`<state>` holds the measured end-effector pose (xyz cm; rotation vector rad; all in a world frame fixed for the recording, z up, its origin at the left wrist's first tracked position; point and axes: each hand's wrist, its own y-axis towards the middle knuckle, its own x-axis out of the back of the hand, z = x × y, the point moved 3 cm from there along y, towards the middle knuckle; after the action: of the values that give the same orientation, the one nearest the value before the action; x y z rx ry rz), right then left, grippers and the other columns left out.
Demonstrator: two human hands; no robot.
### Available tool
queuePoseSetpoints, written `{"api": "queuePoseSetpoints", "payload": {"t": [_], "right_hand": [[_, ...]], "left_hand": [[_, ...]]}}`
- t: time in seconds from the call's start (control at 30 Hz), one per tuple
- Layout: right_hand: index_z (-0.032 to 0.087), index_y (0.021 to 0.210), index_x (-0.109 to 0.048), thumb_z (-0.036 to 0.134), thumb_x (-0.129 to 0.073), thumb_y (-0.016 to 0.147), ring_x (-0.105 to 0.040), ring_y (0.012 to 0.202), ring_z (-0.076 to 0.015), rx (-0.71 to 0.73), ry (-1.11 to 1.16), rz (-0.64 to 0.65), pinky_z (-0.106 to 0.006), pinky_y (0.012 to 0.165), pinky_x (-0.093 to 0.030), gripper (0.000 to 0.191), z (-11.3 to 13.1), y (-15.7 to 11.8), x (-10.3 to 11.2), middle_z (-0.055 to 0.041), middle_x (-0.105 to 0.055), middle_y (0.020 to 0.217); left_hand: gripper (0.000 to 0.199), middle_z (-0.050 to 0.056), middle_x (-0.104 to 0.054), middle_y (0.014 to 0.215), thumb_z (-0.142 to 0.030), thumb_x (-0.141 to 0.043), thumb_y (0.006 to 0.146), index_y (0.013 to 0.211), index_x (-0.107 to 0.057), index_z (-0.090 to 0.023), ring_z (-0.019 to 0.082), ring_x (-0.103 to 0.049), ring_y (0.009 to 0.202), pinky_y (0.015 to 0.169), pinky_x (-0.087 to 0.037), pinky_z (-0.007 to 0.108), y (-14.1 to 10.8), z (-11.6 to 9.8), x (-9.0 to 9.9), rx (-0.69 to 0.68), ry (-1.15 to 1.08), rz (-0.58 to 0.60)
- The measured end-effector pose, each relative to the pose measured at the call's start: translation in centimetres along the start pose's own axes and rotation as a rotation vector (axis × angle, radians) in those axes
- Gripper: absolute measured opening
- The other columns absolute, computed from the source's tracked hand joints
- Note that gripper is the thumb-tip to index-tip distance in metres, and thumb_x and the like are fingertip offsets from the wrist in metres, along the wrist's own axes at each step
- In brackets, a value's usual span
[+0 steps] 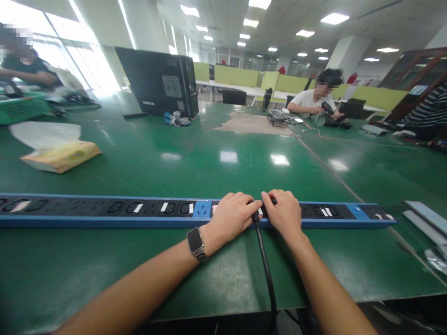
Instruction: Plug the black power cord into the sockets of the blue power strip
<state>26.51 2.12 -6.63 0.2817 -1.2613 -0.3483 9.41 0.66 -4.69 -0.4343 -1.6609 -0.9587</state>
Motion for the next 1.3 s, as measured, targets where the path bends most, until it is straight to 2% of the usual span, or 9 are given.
{"api": "queuePoseSetpoints", "payload": {"t": [0.1, 0.2, 0.3, 0.4, 0.5, 0.63, 0.8, 1.03, 1.3], "right_hand": [[0.021, 0.077, -0.068, 0.050, -0.042, 0.090, -0.055, 0.085, -0.0221, -0.007, -0.063, 0.018, -0.032, 0.071, -0.036, 0.041, 0.3, -0.2, -0.1, -0.0064, -0.069, 0.083], [0.022, 0.078, -0.069, 0.049, -0.043, 0.089, -0.055, 0.084, -0.0218, -0.026, -0.094, 0.019, -0.031, 0.069, -0.035, 0.039, 0.4, -0.2, 0.0, -0.0058, -0.069, 0.083], [0.023, 0.079, -0.069, 0.048, -0.045, 0.088, -0.055, 0.083, -0.0214, -0.033, -0.103, 0.014, -0.031, 0.069, -0.034, 0.037, 0.4, -0.2, 0.0, -0.0045, -0.070, 0.084], [0.023, 0.079, -0.069, 0.048, -0.044, 0.088, -0.056, 0.086, -0.0219, -0.047, -0.103, 0.022, -0.031, 0.070, -0.035, 0.036, 0.5, -0.2, 0.0, -0.0035, -0.070, 0.086], [0.023, 0.079, -0.069, 0.047, -0.044, 0.088, -0.055, 0.086, -0.0223, -0.053, -0.118, 0.026, -0.032, 0.069, -0.034, 0.036, 0.7, -0.3, 0.0, -0.0041, -0.070, 0.086], [0.023, 0.078, -0.069, 0.047, -0.044, 0.088, -0.055, 0.084, -0.0222, -0.045, -0.121, 0.012, -0.032, 0.068, -0.034, 0.036, 0.9, -0.4, 0.2, -0.0045, -0.069, 0.084], [0.022, 0.078, -0.069, 0.045, -0.044, 0.088, -0.055, 0.086, -0.0223, -0.036, -0.113, 0.023, -0.032, 0.068, -0.034, 0.036, 0.8, -0.4, 0.2, -0.0043, -0.070, 0.085], [0.023, 0.077, -0.069, 0.046, -0.043, 0.089, -0.055, 0.085, -0.0219, -0.043, -0.116, 0.017, -0.032, 0.068, -0.034, 0.036, 0.8, -0.4, 0.2, -0.0034, -0.070, 0.084], [0.023, 0.077, -0.069, 0.046, -0.044, 0.088, -0.055, 0.085, -0.0224, -0.037, -0.124, 0.006, -0.032, 0.068, -0.034, 0.035, 0.8, -0.5, 0.1, -0.0041, -0.069, 0.084]], "left_hand": [[0.024, 0.005, -0.065, 0.098, -0.026, -0.044, 0.095, 0.115, -0.057, -0.021, 0.021, -0.058, 0.093, 0.076, -0.046, 0.036, 0.3, -0.3, 0.2, 0.002, 0.003, -0.029], [0.028, 0.006, -0.065, 0.109, -0.028, -0.039, 0.098, 0.119, -0.056, -0.021, 0.019, -0.059, 0.098, 0.081, -0.047, 0.034, 0.3, 0.5, 2.0, 0.084, -0.066, -0.202], [0.035, 0.007, -0.064, 0.119, -0.036, -0.044, 0.097, 0.127, -0.052, -0.020, 0.018, -0.058, 0.106, 0.091, -0.047, 0.032, -0.8, 2.5, 4.5, 0.112, -0.158, -0.418], [0.037, 0.008, -0.068, 0.109, -0.037, -0.056, 0.092, 0.123, -0.055, -0.016, 0.018, -0.062, 0.100, 0.089, -0.050, 0.032, -3.4, 5.3, 5.8, 0.180, -0.243, -0.533], [0.028, 0.010, -0.067, 0.116, -0.029, -0.064, 0.086, 0.112, -0.062, -0.017, 0.020, -0.062, 0.107, 0.095, -0.050, 0.036, -6.6, 7.4, 5.5, 0.259, -0.339, -0.505], [0.024, 0.008, -0.066, 0.115, -0.020, -0.063, 0.084, 0.107, -0.068, -0.020, 0.020, -0.063, 0.106, 0.092, -0.052, 0.037, -8.8, 8.0, 4.7, 0.299, -0.398, -0.390], [0.037, 0.006, -0.068, 0.117, -0.012, -0.055, 0.085, 0.120, -0.063, -0.020, 0.018, -0.064, 0.108, 0.097, -0.052, 0.037, -9.0, 7.9, 4.8, 0.248, -0.431, -0.276], [0.036, 0.006, -0.068, 0.120, -0.013, -0.053, 0.085, 0.119, -0.062, -0.019, 0.019, -0.064, 0.112, 0.100, -0.051, 0.038, -9.4, 8.1, 4.0, 0.262, -0.393, -0.294], [0.036, 0.009, -0.066, 0.123, -0.011, -0.053, 0.086, 0.120, -0.058, -0.019, 0.020, -0.060, 0.116, 0.099, -0.051, 0.040, -9.5, 7.5, 3.7, 0.157, -0.276, -0.188]]}}
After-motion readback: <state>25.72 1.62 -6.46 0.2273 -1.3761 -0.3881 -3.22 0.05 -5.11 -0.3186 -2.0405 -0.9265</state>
